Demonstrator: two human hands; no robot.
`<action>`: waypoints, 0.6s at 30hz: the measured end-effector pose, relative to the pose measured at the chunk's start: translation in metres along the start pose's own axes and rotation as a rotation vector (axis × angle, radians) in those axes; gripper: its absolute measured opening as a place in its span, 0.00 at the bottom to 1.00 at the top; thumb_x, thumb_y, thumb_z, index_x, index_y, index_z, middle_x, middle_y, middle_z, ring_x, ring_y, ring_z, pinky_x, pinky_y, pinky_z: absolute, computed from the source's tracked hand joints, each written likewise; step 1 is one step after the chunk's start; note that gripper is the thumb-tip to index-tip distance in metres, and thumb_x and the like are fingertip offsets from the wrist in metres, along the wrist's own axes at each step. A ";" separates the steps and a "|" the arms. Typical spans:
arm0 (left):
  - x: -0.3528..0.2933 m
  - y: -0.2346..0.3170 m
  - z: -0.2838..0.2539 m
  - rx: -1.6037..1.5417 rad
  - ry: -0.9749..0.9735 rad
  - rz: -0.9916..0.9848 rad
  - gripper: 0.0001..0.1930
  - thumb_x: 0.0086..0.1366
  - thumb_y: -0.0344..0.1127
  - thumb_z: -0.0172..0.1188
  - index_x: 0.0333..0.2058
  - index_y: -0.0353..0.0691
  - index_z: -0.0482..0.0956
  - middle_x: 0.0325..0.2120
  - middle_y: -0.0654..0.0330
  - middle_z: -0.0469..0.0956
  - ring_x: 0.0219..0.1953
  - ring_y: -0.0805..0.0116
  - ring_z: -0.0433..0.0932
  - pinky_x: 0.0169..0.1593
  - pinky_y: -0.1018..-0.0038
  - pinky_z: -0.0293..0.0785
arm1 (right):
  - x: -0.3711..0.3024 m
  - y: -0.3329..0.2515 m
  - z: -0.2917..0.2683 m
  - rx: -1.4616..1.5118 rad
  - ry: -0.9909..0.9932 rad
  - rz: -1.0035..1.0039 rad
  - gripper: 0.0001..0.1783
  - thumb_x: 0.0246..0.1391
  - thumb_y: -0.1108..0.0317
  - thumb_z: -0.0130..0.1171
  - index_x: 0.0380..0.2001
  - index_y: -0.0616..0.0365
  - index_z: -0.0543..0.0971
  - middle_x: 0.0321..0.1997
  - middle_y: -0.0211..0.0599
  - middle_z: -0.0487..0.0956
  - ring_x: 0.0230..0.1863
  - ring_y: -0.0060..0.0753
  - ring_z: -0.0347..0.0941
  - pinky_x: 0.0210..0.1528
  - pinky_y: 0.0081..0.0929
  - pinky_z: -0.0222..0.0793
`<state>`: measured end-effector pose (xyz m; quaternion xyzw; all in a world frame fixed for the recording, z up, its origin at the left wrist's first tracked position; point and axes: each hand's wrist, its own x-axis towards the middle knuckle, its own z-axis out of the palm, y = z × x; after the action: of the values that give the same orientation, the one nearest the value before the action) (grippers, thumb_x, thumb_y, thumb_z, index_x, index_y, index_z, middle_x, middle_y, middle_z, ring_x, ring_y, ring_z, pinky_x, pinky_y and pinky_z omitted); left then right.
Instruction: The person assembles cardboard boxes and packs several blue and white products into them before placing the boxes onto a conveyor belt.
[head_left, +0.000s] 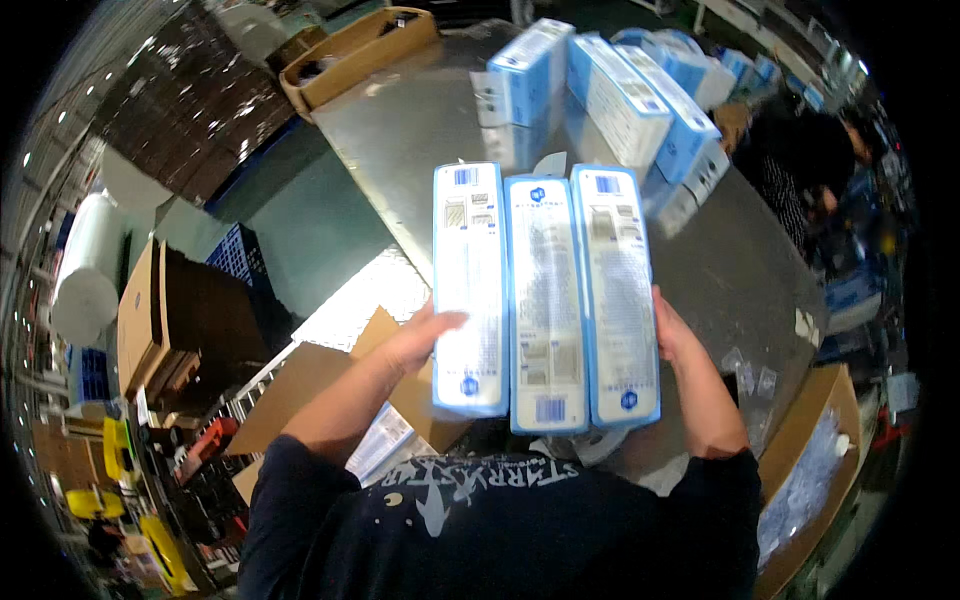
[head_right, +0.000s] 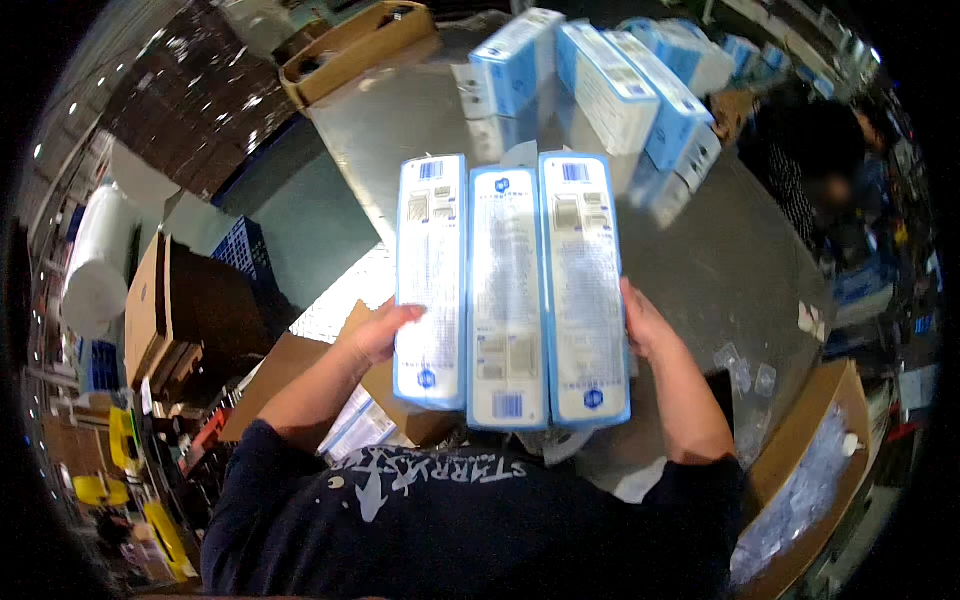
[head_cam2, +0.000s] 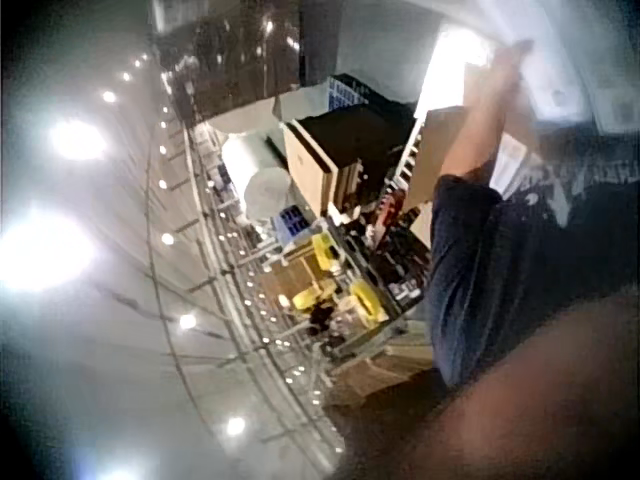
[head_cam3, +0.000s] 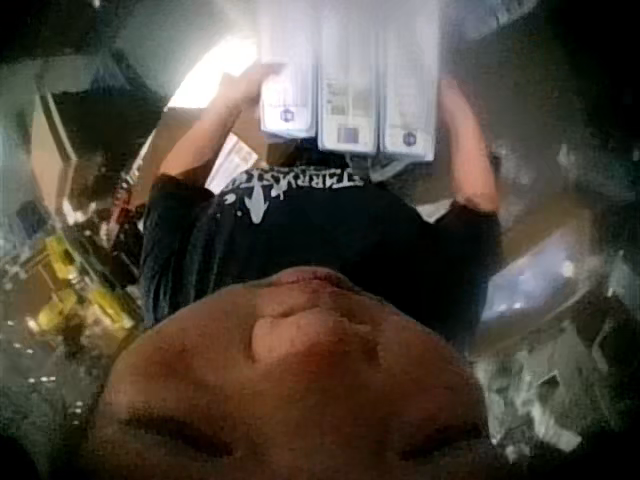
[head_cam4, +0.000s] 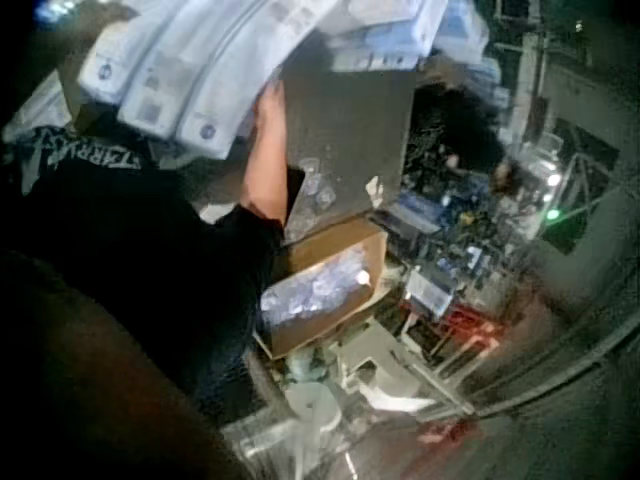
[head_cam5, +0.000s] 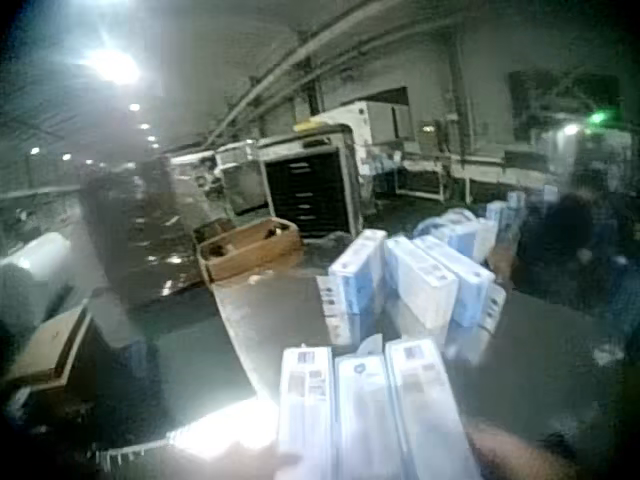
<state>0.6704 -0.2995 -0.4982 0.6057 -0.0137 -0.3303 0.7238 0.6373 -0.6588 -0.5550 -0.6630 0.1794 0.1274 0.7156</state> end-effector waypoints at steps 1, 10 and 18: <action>-0.018 -0.003 -0.006 -0.014 0.030 0.102 0.41 0.48 0.39 0.60 0.59 0.37 0.49 0.53 0.48 0.62 0.52 0.57 0.67 0.52 0.64 0.68 | -0.013 -0.024 0.018 0.026 -0.060 -0.055 0.43 0.46 0.29 0.41 0.49 0.59 0.69 0.46 0.41 0.74 0.46 0.38 0.71 0.45 0.38 0.70; -0.309 0.173 -0.120 0.493 0.205 0.431 0.35 0.41 0.47 0.66 0.46 0.32 0.69 0.38 0.51 0.76 0.36 0.62 0.78 0.39 0.68 0.75 | -0.139 -0.043 0.170 -0.663 -1.016 -0.274 0.24 0.52 0.47 0.52 0.44 0.55 0.74 0.39 0.41 0.77 0.37 0.37 0.74 0.38 0.35 0.69; -0.339 -0.112 -0.150 1.770 0.532 -0.251 0.32 0.58 0.48 0.53 0.59 0.47 0.55 0.59 0.46 0.53 0.61 0.53 0.53 0.61 0.51 0.46 | -0.152 -0.012 0.268 -0.529 -0.615 -0.096 0.25 0.50 0.69 0.56 0.52 0.60 0.67 0.50 0.40 0.72 0.50 0.30 0.69 0.52 0.26 0.63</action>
<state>0.4174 -0.0069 -0.5085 0.9896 -0.0287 -0.1259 -0.0632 0.5286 -0.3846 -0.4638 -0.7628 -0.1132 0.3278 0.5457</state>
